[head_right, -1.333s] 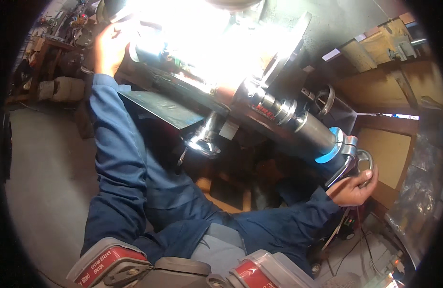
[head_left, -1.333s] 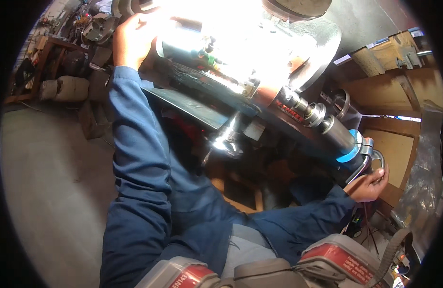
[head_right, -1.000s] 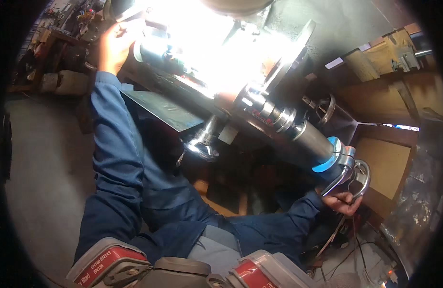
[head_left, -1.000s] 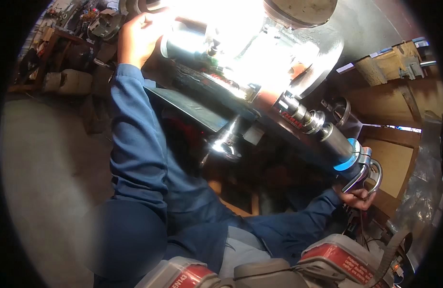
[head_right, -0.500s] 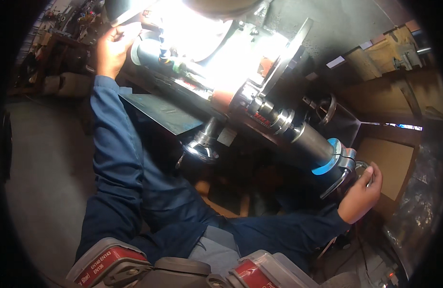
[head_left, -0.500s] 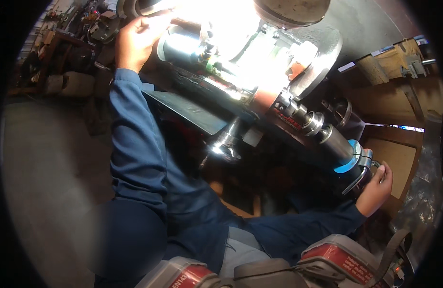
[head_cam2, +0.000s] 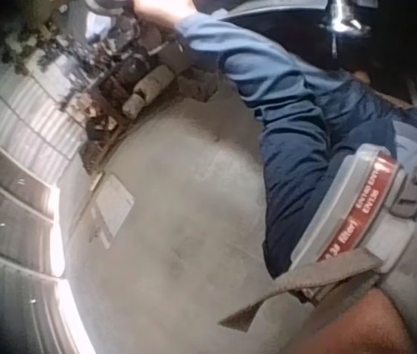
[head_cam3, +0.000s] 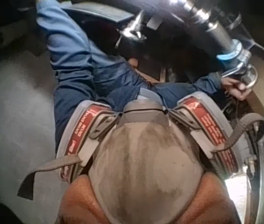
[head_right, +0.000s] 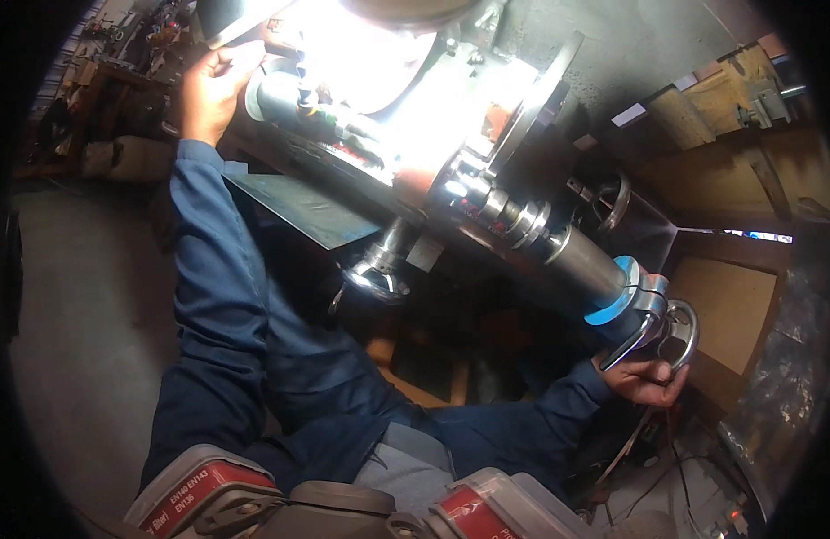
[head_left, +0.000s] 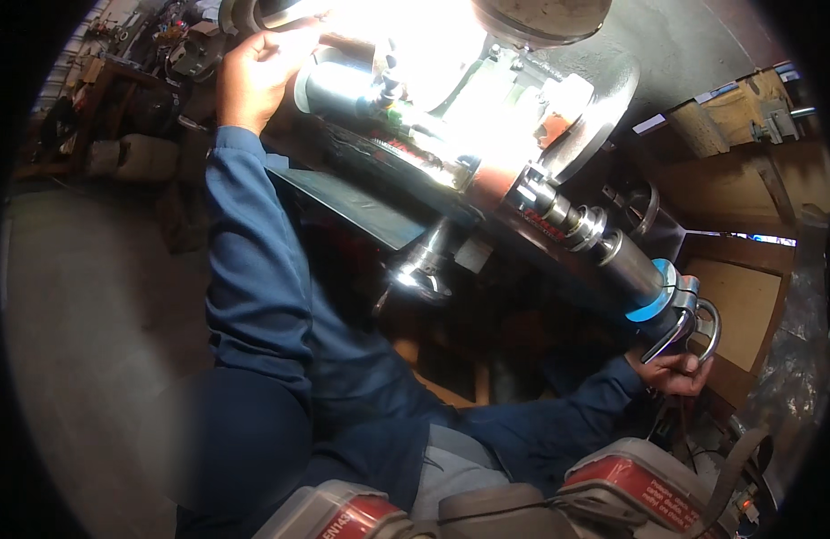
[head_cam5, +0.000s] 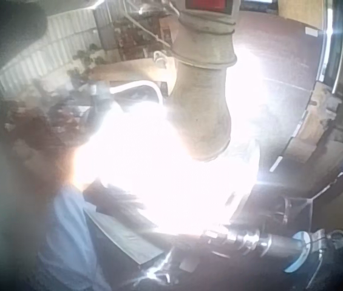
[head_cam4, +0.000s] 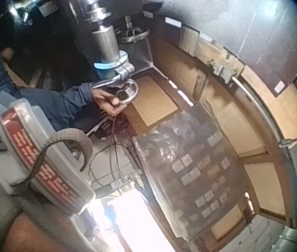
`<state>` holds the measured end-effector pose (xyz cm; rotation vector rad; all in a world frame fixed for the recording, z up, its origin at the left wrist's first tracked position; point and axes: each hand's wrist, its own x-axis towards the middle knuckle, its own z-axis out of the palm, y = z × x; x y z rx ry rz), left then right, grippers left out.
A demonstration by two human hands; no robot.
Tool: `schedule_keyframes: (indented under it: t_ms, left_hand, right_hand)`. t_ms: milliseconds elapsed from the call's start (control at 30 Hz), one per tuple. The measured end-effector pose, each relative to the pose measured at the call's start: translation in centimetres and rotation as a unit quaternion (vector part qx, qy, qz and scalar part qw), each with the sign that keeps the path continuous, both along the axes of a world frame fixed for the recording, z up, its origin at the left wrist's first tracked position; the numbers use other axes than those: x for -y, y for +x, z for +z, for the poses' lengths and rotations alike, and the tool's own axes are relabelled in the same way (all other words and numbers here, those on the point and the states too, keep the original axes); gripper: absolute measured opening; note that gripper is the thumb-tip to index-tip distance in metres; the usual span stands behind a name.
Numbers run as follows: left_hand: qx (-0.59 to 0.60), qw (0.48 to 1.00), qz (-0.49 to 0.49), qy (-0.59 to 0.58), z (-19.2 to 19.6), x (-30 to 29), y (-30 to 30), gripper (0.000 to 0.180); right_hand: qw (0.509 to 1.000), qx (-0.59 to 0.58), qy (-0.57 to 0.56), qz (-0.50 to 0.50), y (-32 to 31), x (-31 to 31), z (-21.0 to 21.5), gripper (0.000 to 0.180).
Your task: Operating a grinding machine to finish or sharpen a metal component.
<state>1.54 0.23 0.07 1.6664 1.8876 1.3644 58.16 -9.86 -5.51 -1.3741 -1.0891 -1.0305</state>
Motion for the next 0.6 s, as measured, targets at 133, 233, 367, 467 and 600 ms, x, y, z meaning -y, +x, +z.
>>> schedule_keyframes:
  t_ms: [133,233,367,467,600]
  left_hand:
    - [-0.017,1.000,-0.005,0.005,-0.1,0.1,0.0,0.019]
    - [-0.050,0.998,0.025,-0.011,-0.6,-0.2,-0.5,0.019]
    - [-0.015,1.000,0.007,0.021,-1.2,-0.7,-1.0,0.018]
    - [-0.060,0.997,0.033,0.022,-1.1,-0.5,-1.0,0.019]
    - [-0.085,0.995,0.057,0.008,-0.6,0.1,-0.4,0.023]
  right_hand:
    - [0.984,-0.069,-0.163,0.033,-0.3,0.6,3.2,0.036]
    - [0.932,-0.130,-0.335,0.053,0.0,0.2,6.7,0.033]
    - [0.830,-0.155,-0.535,0.034,0.6,-2.3,9.9,0.034]
    - [0.788,-0.123,-0.603,0.002,0.6,-4.3,11.2,0.048]
    - [0.865,-0.189,-0.465,0.008,-1.0,-2.8,10.9,0.061]
